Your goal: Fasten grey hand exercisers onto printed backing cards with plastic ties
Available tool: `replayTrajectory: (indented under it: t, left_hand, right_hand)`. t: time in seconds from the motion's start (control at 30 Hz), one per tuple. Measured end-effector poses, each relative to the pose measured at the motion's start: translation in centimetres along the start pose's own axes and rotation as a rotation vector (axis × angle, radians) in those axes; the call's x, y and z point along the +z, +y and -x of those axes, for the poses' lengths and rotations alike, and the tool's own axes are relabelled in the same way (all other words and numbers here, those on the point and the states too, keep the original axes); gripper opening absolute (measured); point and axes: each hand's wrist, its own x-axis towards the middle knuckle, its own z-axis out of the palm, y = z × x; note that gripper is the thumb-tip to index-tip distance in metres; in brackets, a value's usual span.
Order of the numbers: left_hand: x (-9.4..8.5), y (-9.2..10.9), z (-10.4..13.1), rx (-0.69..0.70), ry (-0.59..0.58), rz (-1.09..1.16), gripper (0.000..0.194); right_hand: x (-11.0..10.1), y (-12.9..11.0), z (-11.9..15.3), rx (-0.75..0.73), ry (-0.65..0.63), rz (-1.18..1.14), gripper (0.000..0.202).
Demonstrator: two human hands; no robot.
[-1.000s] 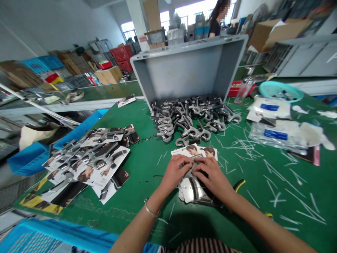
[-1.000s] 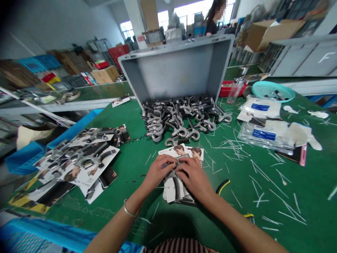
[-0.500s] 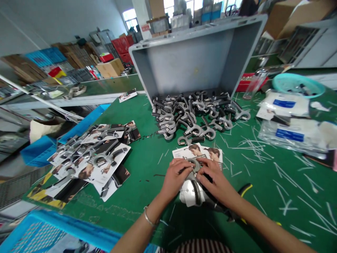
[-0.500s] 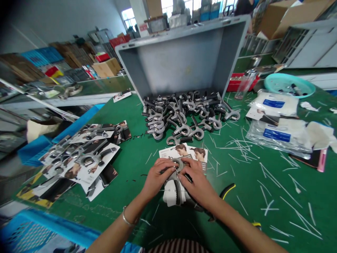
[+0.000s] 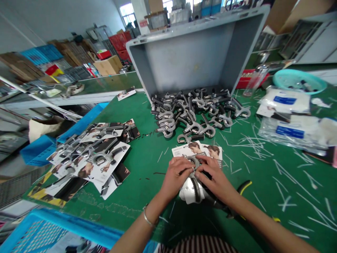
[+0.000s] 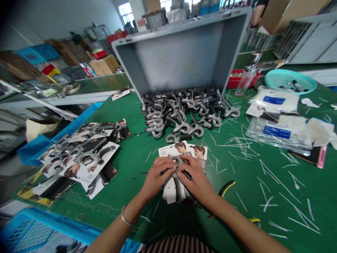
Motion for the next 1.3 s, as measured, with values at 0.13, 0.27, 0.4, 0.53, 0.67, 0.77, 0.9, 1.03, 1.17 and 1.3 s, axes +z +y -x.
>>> replayTrajectory:
  t: [0.13, 0.27, 0.4, 0.53, 0.67, 0.77, 0.9, 1.03, 1.17, 1.3]
  left_hand:
    - [-1.1, 0.5, 0.1, 0.024, -0.121, -0.084, 0.019]
    - [-2.1, 2.0, -0.5, -0.052, -0.105, -0.121, 0.013]
    - [-0.5, 4.1, 0.2, 0.047, -0.056, -0.342, 0.015]
    - [2.3, 4.9, 2.3, 0.140, -0.129, -0.451, 0.018]
    - [2.1, 4.4, 3.1, 0.065, -0.068, -0.294, 0.015]
    - [1.4, 4.2, 3.0, -0.004, 0.040, -0.172, 0.011]
    - [2.3, 4.7, 3.5, 0.164, -0.179, -0.435, 0.016]
    - [2.3, 5.9, 4.5, 0.102, -0.133, -0.593, 0.011]
    - [0.8, 6.6, 6.2, -0.107, 0.150, -0.671, 0.051]
    - [1.2, 6.7, 7.3, -0.162, 0.079, -0.779, 0.058]
  right_hand:
    - [0.1, -0.1, 0.1, 0.007, 0.023, -0.009, 0.013]
    - [0.2, -0.2, 0.0, 0.004, 0.011, -0.005, 0.010]
    - [0.5, 0.1, 0.0, 0.018, 0.054, -0.045, 0.015]
    - [0.6, 0.4, -0.3, 0.047, 0.068, -0.093, 0.021]
    - [0.4, 0.1, -0.5, 0.081, 0.042, -0.143, 0.018]
    - [0.5, -0.1, -0.5, 0.087, 0.067, -0.155, 0.015]
    - [1.1, 0.0, -0.7, 0.075, 0.072, -0.155, 0.012]
    - [0.6, -0.3, -0.3, 0.031, 0.099, -0.093, 0.008]
    - [-1.3, -1.6, 2.0, -0.075, 0.003, 0.071, 0.011]
    - [-2.0, -2.8, 4.2, -0.178, -0.196, 0.348, 0.012]
